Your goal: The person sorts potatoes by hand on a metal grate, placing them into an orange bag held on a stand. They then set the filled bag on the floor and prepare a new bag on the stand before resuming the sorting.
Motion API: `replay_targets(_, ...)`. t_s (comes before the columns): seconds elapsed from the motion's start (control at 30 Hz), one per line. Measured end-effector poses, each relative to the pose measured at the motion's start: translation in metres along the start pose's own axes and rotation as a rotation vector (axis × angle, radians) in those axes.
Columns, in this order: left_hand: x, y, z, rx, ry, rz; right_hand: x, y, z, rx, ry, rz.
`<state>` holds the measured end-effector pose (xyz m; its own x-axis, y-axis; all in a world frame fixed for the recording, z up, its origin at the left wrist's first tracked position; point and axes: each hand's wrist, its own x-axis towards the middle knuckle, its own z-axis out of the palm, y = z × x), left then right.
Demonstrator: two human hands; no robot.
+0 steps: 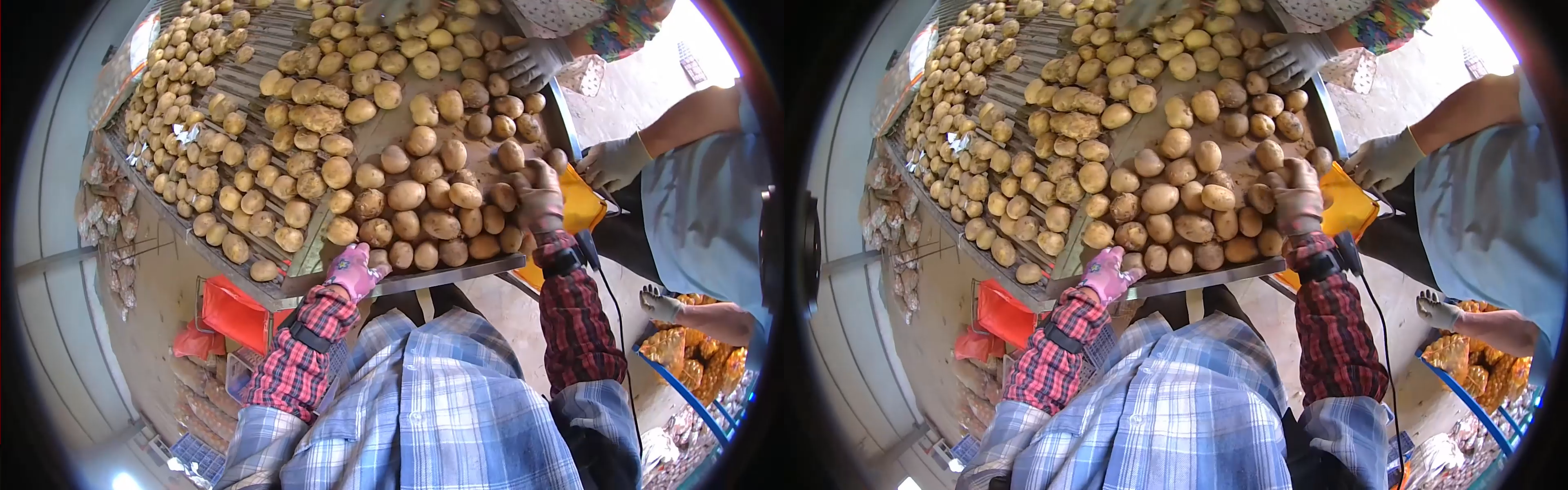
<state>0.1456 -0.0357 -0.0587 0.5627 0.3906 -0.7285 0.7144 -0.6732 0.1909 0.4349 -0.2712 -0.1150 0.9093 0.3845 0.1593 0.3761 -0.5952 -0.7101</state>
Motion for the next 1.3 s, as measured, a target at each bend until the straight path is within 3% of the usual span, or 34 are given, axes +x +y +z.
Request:
replay_targets(0.07, -0.01, 0.01, -0.008, 0.018, 0.023, 0.031, -0.004, -0.005, -0.03, 0.351, 0.007, 0.286)
replay_targets(0.1, -0.02, 0.014, -0.016, -0.099, 0.119, 0.052, -0.011, 0.029, -0.026, 0.474, 0.036, 0.329)
replay_targets(0.2, -0.028, 0.023, -0.015, -0.349, 0.208, 0.115, -0.051, 0.015, -0.021, 0.628, -0.093, 0.279)
replay_targets(0.23, -0.031, 0.037, -0.014, -0.58, 0.103, 0.221, -0.065, -0.002, -0.018, 0.693, -0.179, 0.28)
replay_targets(0.27, -0.032, 0.052, -0.012, -0.806, -0.004, 0.329, -0.076, -0.037, -0.014, 0.675, -0.301, 0.228)
replay_targets(0.33, -0.02, 0.071, 0.006, -0.677, 0.381, 0.811, -0.09, -0.097, -0.011, 0.576, -0.537, 0.02)
replay_targets(0.4, -0.007, 0.073, 0.014, -0.768, 0.368, 0.845, -0.075, -0.11, -0.013, 0.259, -0.493, -0.234)
replay_targets(0.43, -0.009, 0.074, 0.01, -1.006, 0.17, 0.673, -0.058, -0.1, 0.006, 0.151, -0.324, -0.268)
replay_targets(0.47, -0.01, 0.072, 0.008, -1.227, -0.025, 0.479, -0.038, -0.106, 0.011, -0.091, -0.224, -0.168)
replay_targets(0.5, -0.007, 0.07, 0.01, -1.021, 0.092, 0.464, -0.018, -0.091, 0.027, -0.198, -0.202, -0.203)
replay_targets(0.53, -0.003, 0.069, 0.014, -0.924, 0.216, 0.558, -0.001, -0.077, 0.033, -0.231, -0.396, -0.192)
replay_targets(0.67, -0.016, 0.072, 0.006, -1.28, 0.103, 0.535, 0.011, -0.07, 0.044, -0.305, -0.643, -0.136)
replay_targets(0.7, -0.018, 0.071, 0.003, -1.385, 0.005, 0.45, 0.014, -0.067, 0.042, -0.345, -0.692, -0.126)
replay_targets(0.73, -0.018, 0.071, -0.002, -1.483, -0.094, 0.374, 0.015, -0.065, 0.036, -0.367, -0.668, -0.162)
replay_targets(0.87, -0.013, 0.045, 0.012, -1.661, -0.127, 0.428, 0.017, -0.03, -0.008, -0.488, -0.645, -0.183)
replay_targets(0.93, -0.019, 0.032, 0.013, -1.736, -0.126, 0.4, -0.001, -0.013, -0.024, -0.499, -0.522, -0.234)
replay_targets(1.03, -0.026, 0.01, 0.021, -1.827, -0.052, 0.272, -0.011, -0.005, -0.049, -0.755, -0.614, -0.201)
replay_targets(1.13, -0.032, -0.008, 0.026, -1.79, 0.023, 0.234, 0.007, -0.011, -0.045, -0.706, -0.618, -0.088)
replay_targets(1.17, -0.032, -0.009, 0.028, -1.791, 0.035, 0.235, 0.019, -0.027, -0.039, -0.609, -0.451, -0.162)
replay_targets(1.2, -0.032, -0.011, 0.031, -1.792, 0.073, 0.202, 0.038, -0.026, -0.021, -0.511, -0.354, -0.061)
replay_targets(1.23, -0.032, -0.012, 0.032, -1.79, 0.112, 0.17, 0.062, -0.04, -0.012, -0.38, -0.313, -0.215)
replay_targets(1.3, -0.031, -0.014, 0.032, -1.738, 0.14, 0.154, 0.107, -0.068, 0.018, -0.34, -0.223, -0.272)
